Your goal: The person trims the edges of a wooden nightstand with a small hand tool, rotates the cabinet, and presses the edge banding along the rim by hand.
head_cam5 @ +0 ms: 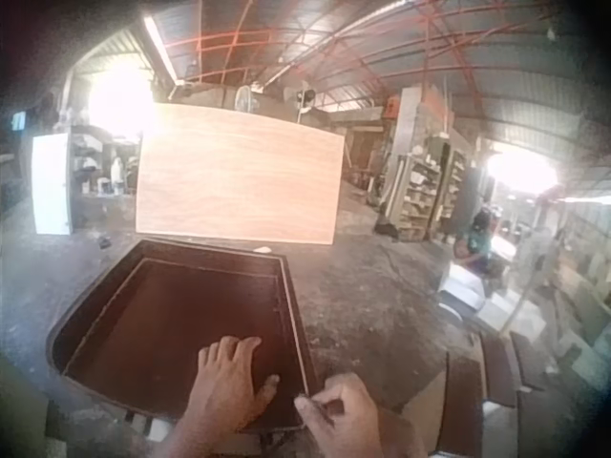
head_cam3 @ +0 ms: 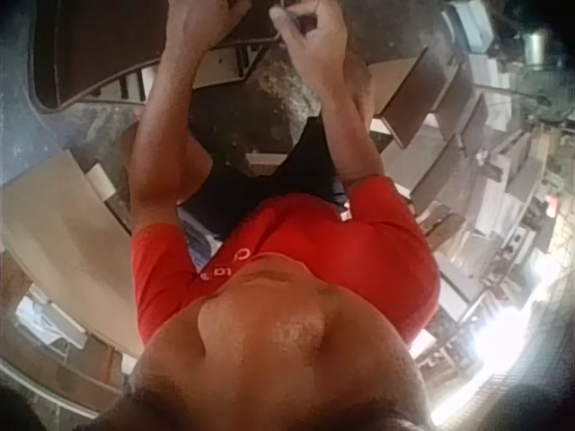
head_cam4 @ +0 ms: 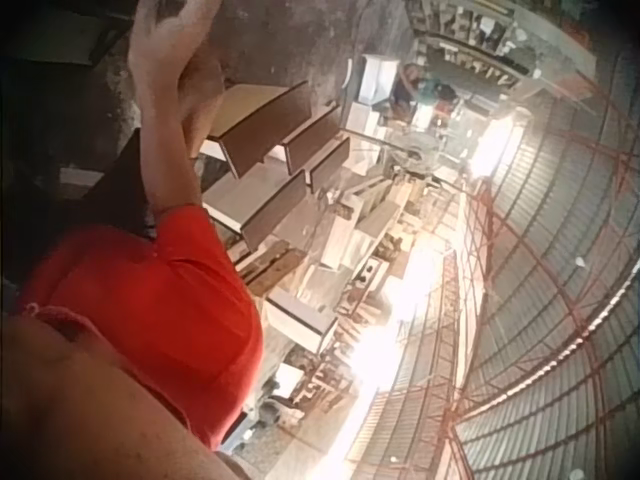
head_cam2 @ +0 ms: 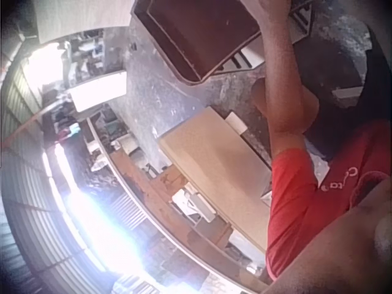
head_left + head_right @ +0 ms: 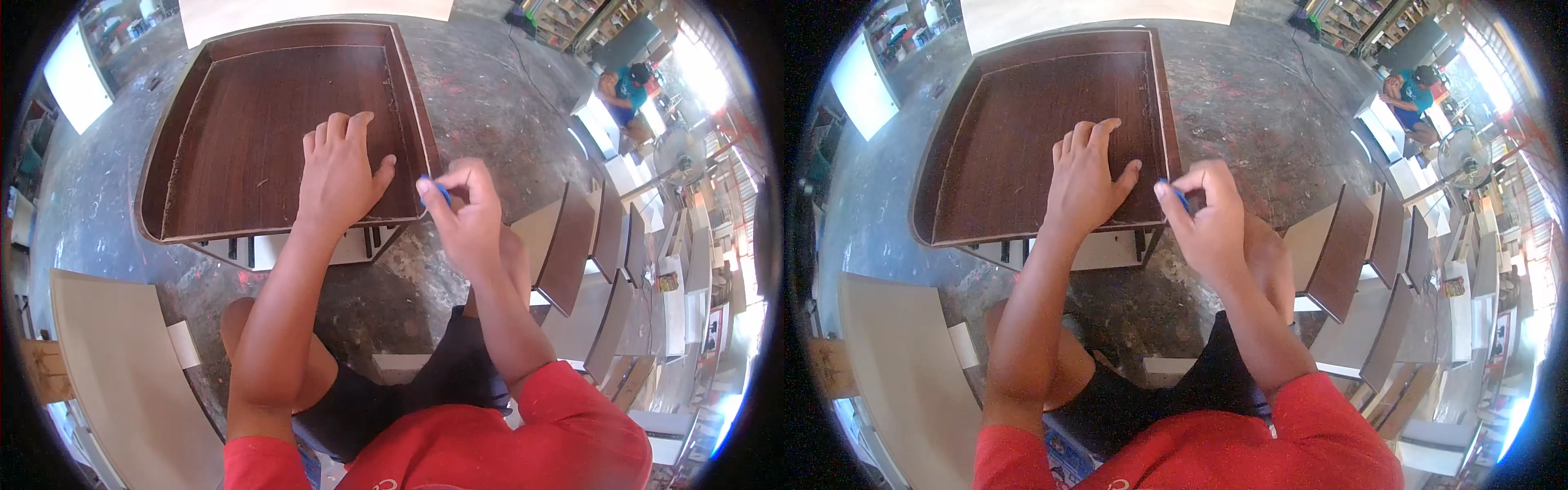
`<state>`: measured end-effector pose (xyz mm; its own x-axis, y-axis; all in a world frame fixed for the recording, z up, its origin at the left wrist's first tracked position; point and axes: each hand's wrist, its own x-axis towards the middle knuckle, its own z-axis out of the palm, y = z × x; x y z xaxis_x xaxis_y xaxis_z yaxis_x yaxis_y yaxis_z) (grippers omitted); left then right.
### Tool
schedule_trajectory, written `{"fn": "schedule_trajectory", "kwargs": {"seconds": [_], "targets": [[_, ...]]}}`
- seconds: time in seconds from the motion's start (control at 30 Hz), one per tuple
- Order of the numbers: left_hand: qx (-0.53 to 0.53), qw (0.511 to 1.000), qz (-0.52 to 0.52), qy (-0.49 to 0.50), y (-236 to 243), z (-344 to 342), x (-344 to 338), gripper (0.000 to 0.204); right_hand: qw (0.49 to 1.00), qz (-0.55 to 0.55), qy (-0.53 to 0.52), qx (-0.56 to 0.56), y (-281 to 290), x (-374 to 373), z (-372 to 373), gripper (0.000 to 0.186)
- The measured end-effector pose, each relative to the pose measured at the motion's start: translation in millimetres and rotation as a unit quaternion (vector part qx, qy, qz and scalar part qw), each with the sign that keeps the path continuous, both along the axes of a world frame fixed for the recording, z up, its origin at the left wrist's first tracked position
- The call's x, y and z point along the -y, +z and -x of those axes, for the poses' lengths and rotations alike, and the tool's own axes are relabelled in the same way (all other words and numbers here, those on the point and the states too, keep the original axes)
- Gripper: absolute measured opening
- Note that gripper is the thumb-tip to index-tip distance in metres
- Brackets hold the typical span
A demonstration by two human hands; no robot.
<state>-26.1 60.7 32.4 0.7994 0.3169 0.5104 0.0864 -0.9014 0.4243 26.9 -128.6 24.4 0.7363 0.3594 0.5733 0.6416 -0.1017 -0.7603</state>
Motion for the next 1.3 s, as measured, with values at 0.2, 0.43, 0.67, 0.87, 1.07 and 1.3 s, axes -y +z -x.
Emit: {"fn": "schedule_trajectory", "kwargs": {"seconds": [0.2,0.43,0.67,0.87,1.07,1.3], "targets": [[0.023,1.0,-0.017,0.005,-3.6,1.4,-1.9,0.061,0.996,-0.014,-0.051,0.07,-8.5,-3.3,13.2,0.026],[0.038,0.999,-0.035,0.005,-4.9,-0.2,-0.8,0.059,0.97,0.067,-0.09,0.214,-24.6,8.0,18.8,0.031],[0.037,0.999,-0.03,0.008,-5.3,0.2,-2.7,0.058,0.968,0.063,-0.078,0.229,-31.2,10.0,15.1,0.029],[0.038,0.999,-0.03,0.008,-5.2,2.6,-1.1,0.058,0.984,0.049,-0.031,0.167,7.4,-6.2,-4.4,0.023],[0.046,0.999,-0.026,0.009,-3.6,2.2,-0.7,0.059,0.987,0.084,-0.004,-0.136,30.8,-20.5,-34.2,0.025],[0.016,1.0,-0.002,0.003,-2.4,4.0,-3.2,0.06,0.976,0.088,0.039,-0.197,26.8,-56.3,-98.5,0.026]]}}
